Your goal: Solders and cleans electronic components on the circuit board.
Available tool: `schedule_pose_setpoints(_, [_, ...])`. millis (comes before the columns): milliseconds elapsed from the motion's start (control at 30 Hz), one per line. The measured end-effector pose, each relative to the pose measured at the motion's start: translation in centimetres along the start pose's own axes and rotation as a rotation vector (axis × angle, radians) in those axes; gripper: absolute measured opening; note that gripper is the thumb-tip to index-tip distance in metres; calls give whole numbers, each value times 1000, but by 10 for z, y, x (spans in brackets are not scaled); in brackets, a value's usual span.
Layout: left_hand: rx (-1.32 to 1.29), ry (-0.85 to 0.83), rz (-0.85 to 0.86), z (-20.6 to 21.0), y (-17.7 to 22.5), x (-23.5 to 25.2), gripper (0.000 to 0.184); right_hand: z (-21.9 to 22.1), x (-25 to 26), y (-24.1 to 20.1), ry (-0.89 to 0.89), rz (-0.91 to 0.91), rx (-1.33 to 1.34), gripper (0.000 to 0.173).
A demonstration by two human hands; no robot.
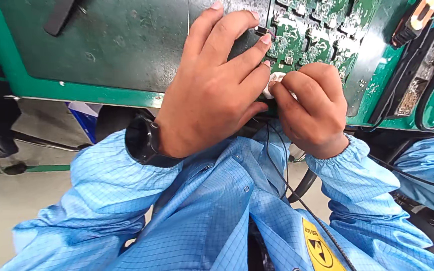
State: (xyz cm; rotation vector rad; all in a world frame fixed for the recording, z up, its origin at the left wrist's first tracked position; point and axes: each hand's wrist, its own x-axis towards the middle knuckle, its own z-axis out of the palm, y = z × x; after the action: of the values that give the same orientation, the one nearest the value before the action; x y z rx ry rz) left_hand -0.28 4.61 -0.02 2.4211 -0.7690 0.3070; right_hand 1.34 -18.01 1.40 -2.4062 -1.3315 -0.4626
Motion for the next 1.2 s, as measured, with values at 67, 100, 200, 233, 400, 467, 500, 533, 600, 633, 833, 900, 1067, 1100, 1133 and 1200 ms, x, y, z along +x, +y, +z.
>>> schedule_pose_setpoints(67, [-4, 3, 0, 0, 0, 0, 42, 0, -2, -4, 6, 9, 9, 14])
schedule_pose_setpoints(100, [-5, 5, 0, 0, 0, 0, 42, -1, -2, -7, -1, 15, 30, 14])
schedule_pose_setpoints(200, [-5, 3, 1, -1, 0, 0, 42, -3, -3, -11, 2, 98, 98, 13])
schedule_pose_setpoints(233, [-3, 3, 3, 0, 1, 0, 42, -1, -3, -11, 19, 125, 100, 13])
schedule_pose_setpoints(400, [-2, 4, 0, -1, 0, -1, 42, 6, 0, -17, 68, 165, 103, 11])
schedule_pose_setpoints(467, [1, 9, 3, 0, 0, 0, 42, 6, 0, -18, 68, 189, 102, 11])
schedule_pose_setpoints(500, [2, 11, 4, 0, 0, 0, 42, 6, 0, -18, 67, 195, 101, 11])
schedule_pose_setpoints(533, [2, 13, 3, 0, 0, 0, 42, 6, 1, -18, 71, 199, 99, 11])
schedule_pose_setpoints(600, [6, 16, 0, 0, 0, -1, 41, 8, 4, -19, 80, 209, 107, 10])
schedule_pose_setpoints(633, [1, 14, -1, 1, 0, 0, 41, 7, 5, -21, 76, 225, 116, 10])
schedule_pose_setpoints(833, [1, 2, 4, 0, 0, 0, 43, 0, 5, -21, 45, 304, 146, 12])
schedule_pose_setpoints(900, [1, -1, 6, 0, 0, 0, 43, 3, 6, -23, 61, 305, 139, 12])
schedule_pose_setpoints(1067, [3, 4, -4, 0, 1, 0, 43, 7, 9, -25, 74, 300, 128, 12])
schedule_pose_setpoints(1100, [1, 1, -3, 0, 1, 0, 43, 7, 10, -25, 73, 300, 128, 11])
schedule_pose_setpoints(1133, [0, -3, -5, 0, 1, 0, 42, 7, 11, -25, 73, 302, 132, 11])
schedule_pose_setpoints(1200, [0, -3, -7, -1, 1, 0, 42, 7, 13, -25, 65, 314, 146, 12])
